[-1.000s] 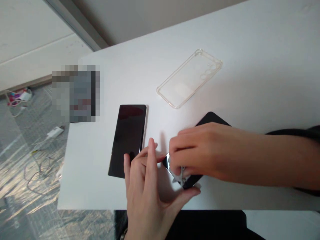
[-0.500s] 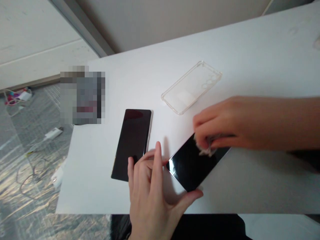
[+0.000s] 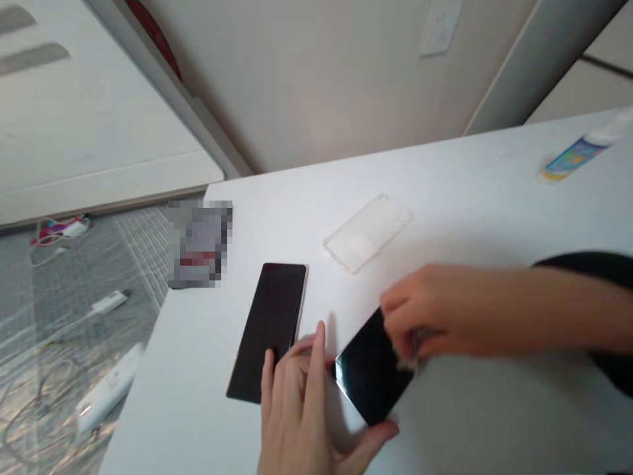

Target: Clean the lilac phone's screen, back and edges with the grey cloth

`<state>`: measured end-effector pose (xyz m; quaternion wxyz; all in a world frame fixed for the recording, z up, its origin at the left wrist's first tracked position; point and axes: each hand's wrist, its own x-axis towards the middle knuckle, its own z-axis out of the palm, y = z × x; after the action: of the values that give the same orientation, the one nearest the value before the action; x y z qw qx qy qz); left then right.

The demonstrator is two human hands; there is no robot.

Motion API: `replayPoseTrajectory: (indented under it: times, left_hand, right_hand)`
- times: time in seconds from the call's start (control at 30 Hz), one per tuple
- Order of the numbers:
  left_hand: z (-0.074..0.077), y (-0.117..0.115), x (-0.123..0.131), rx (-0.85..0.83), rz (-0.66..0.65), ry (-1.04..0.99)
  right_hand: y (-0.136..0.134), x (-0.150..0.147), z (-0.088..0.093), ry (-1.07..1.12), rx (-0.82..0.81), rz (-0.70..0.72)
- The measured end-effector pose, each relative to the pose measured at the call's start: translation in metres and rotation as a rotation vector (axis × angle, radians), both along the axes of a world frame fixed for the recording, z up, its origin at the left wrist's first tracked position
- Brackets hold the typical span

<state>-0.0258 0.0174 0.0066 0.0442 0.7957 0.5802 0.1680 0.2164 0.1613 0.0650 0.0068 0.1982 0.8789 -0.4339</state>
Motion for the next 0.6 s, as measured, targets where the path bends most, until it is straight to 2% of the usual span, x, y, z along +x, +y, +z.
replayPoseTrajectory:
  times: [0.07,0.13,0.17,0.23,0.3,0.37,0.43,0.47,0.53,0.6]
  left_hand:
    - [-0.005,0.002,-0.004,0.041,-0.044,0.037]
    - [-0.009,0.003,-0.007,0.074,-0.045,0.068]
    - [-0.011,0.003,-0.008,0.087,-0.04,0.077]
    - [-0.013,0.004,-0.008,0.105,-0.035,0.085]
    - [-0.015,0.004,-0.009,0.124,-0.034,0.087]
    - [-0.02,0.004,-0.01,0.15,-0.049,0.08]
    - [-0.028,0.004,-0.01,0.177,-0.065,0.06]
    - [-0.034,0.004,-0.009,0.187,-0.041,0.044]
    - [-0.048,0.003,-0.005,0.208,0.101,-0.001]
    - [-0.062,0.003,0.002,0.232,0.174,-0.036]
  right_hand:
    - [-0.014,-0.014,-0.008,0.163,0.089,0.108]
    - [-0.018,-0.022,-0.015,0.188,0.234,0.07]
    - [-0.015,-0.021,-0.015,0.154,0.261,0.007]
    - [-0.005,-0.012,-0.011,0.021,0.232,-0.161]
    - [-0.001,-0.003,-0.005,-0.087,0.16,-0.26]
    - [-0.01,-0.006,-0.006,-0.058,0.119,-0.228]
    - [-0.026,-0.02,-0.014,0.074,0.097,-0.128]
    - [-0.032,-0.028,-0.019,0.141,0.114,-0.1]
    - [-0.035,-0.035,-0.026,0.133,0.189,-0.111]
    - [-0.023,-0.027,-0.023,0.004,0.227,-0.229]
